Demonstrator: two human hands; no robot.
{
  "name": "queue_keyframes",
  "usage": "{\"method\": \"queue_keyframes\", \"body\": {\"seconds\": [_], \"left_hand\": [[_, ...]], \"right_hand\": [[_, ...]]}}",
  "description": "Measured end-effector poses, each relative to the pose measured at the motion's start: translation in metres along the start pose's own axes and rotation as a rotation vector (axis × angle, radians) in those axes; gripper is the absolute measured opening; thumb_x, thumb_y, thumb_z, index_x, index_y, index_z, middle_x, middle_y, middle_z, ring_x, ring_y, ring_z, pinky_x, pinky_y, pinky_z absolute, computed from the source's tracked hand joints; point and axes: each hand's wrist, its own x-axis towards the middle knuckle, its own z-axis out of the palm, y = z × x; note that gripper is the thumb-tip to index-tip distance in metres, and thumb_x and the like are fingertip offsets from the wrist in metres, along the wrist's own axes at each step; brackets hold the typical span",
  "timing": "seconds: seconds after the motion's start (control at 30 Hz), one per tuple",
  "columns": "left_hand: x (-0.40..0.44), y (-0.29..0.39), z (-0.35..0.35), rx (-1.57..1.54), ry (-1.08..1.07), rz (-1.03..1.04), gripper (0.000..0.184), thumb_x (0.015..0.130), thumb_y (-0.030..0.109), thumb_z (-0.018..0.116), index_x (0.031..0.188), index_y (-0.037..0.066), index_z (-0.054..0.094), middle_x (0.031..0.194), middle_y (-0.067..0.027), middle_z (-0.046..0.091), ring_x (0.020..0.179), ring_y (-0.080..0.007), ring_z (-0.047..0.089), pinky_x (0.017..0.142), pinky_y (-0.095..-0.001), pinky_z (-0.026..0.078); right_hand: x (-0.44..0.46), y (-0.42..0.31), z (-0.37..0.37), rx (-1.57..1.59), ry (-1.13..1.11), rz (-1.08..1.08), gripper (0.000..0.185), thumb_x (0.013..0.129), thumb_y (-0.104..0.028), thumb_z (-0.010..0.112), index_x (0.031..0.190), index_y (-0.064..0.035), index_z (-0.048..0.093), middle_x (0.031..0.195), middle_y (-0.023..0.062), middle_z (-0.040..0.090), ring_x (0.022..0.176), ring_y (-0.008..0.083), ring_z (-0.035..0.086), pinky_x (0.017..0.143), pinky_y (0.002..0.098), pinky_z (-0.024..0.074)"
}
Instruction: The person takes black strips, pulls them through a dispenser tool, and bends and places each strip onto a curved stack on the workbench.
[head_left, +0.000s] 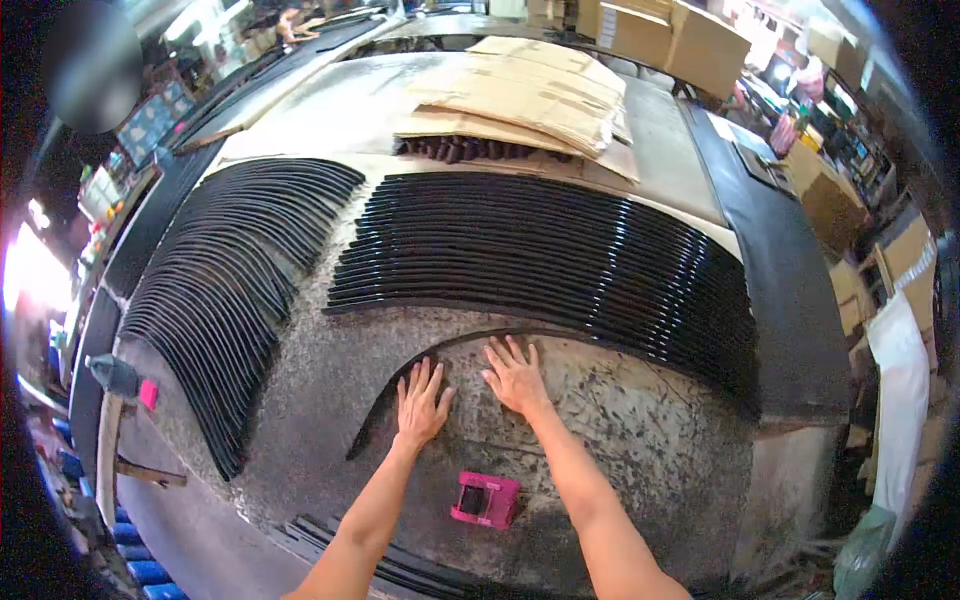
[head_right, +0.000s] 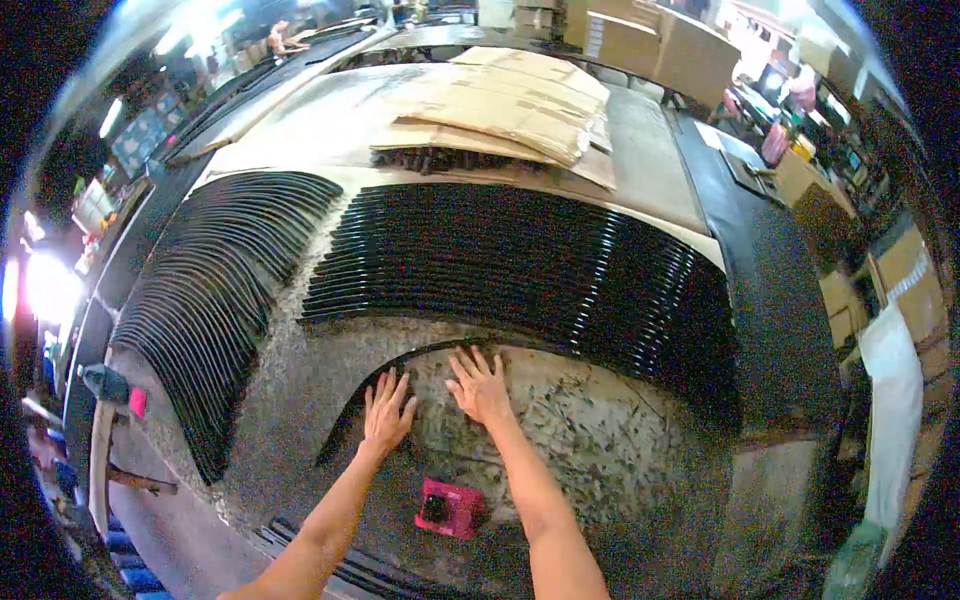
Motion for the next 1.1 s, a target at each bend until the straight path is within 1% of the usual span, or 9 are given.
{"method": "queue_keyframes", "body": {"seconds": [0.03,0.17,0.3,0.4,0.53,0.67,0.8,0.9,1.1], "left_hand": [[0.011,-0.005,0.002,0.006,0.009,0.009,0.058,0.097,0.035,0.059,0.148,0.011,0.047,0.160,-0.0171,0.035,0.147,-0.0377,0.033,0.117,-0.0595,0.024],[0.053,-0.028,0.009,0.041,0.001,0.041,0.059,0.098,0.041,0.057,0.149,0.014,0.047,0.160,-0.0148,0.036,0.147,-0.0366,0.033,0.117,-0.0595,0.023],[0.076,-0.048,0.002,0.062,-0.071,0.065,0.061,0.100,0.047,0.051,0.152,0.017,0.043,0.162,-0.0108,0.032,0.148,-0.0352,0.030,0.119,-0.0594,0.020],[0.078,-0.064,-0.006,0.059,-0.069,0.035,0.061,0.101,0.050,0.047,0.153,0.018,0.042,0.163,-0.0103,0.032,0.149,-0.0343,0.028,0.120,-0.0591,0.017],[0.069,-0.098,-0.018,0.110,-0.043,-0.021,0.061,0.101,0.051,0.046,0.153,0.019,0.041,0.163,-0.0107,0.032,0.150,-0.0337,0.027,0.120,-0.0605,0.015],[0.060,-0.130,-0.033,0.141,-0.020,-0.076,0.062,0.101,0.052,0.046,0.154,0.020,0.040,0.162,-0.0095,0.032,0.150,-0.0327,0.027,0.120,-0.0629,0.014],[0.056,-0.158,-0.048,0.174,-0.004,-0.160,0.064,0.101,0.055,0.043,0.155,0.020,0.038,0.163,-0.0082,0.031,0.151,-0.0318,0.026,0.120,-0.0617,0.014],[0.057,-0.174,-0.055,0.158,0.010,-0.254,0.067,0.101,0.056,0.043,0.156,0.017,0.037,0.165,-0.0088,0.028,0.152,-0.0321,0.023,0.121,-0.0604,0.013],[0.062,-0.172,-0.054,0.194,0.087,-0.330,0.067,0.100,0.053,0.044,0.155,0.015,0.038,0.164,-0.0078,0.030,0.152,-0.0297,0.024,0.122,-0.0549,0.017]], "right_hand": [[0.005,0.001,0.003,0.010,-0.001,0.031,0.057,0.103,-0.047,0.044,0.149,-0.0146,0.046,0.161,0.0047,0.037,0.150,0.0310,0.029,0.117,0.0657,0.0201],[0.011,-0.003,0.005,-0.054,0.032,0.150,0.062,0.099,-0.054,0.045,0.150,-0.0194,0.046,0.164,0.0026,0.031,0.151,0.0352,0.025,0.118,0.0686,0.0158],[0.015,-0.008,-0.004,-0.041,-0.042,0.250,0.064,0.101,-0.054,0.041,0.152,-0.0159,0.042,0.166,0.0045,0.024,0.153,0.0374,0.017,0.119,0.0664,0.0126],[0.018,-0.011,-0.008,-0.046,-0.044,0.279,0.065,0.101,-0.055,0.041,0.153,-0.0167,0.040,0.166,0.0050,0.023,0.153,0.0353,0.017,0.120,0.0644,0.0129],[0.020,-0.011,-0.007,-0.111,-0.048,0.307,0.070,0.100,-0.057,0.041,0.156,-0.0138,0.035,0.167,0.0049,0.022,0.154,0.0289,0.018,0.121,0.0609,0.0131],[0.021,-0.012,-0.005,-0.102,-0.053,0.317,0.071,0.100,-0.057,0.041,0.156,-0.0123,0.036,0.167,0.0040,0.022,0.154,0.0285,0.019,0.122,0.0599,0.0134],[0.022,-0.012,-0.003,-0.095,-0.043,0.319,0.070,0.100,-0.057,0.040,0.155,-0.0135,0.038,0.167,0.0033,0.023,0.153,0.0289,0.020,0.122,0.0597,0.0135],[0.022,-0.013,-0.006,-0.102,-0.075,0.335,0.069,0.101,-0.058,0.039,0.155,-0.0149,0.037,0.167,0.0029,0.022,0.154,0.0287,0.019,0.122,0.0592,0.0135],[0.023,-0.015,-0.011,-0.097,-0.077,0.321,0.070,0.100,-0.055,0.043,0.156,-0.0127,0.036,0.166,0.0065,0.025,0.153,0.0304,0.020,0.121,0.0587,0.0146]]}}
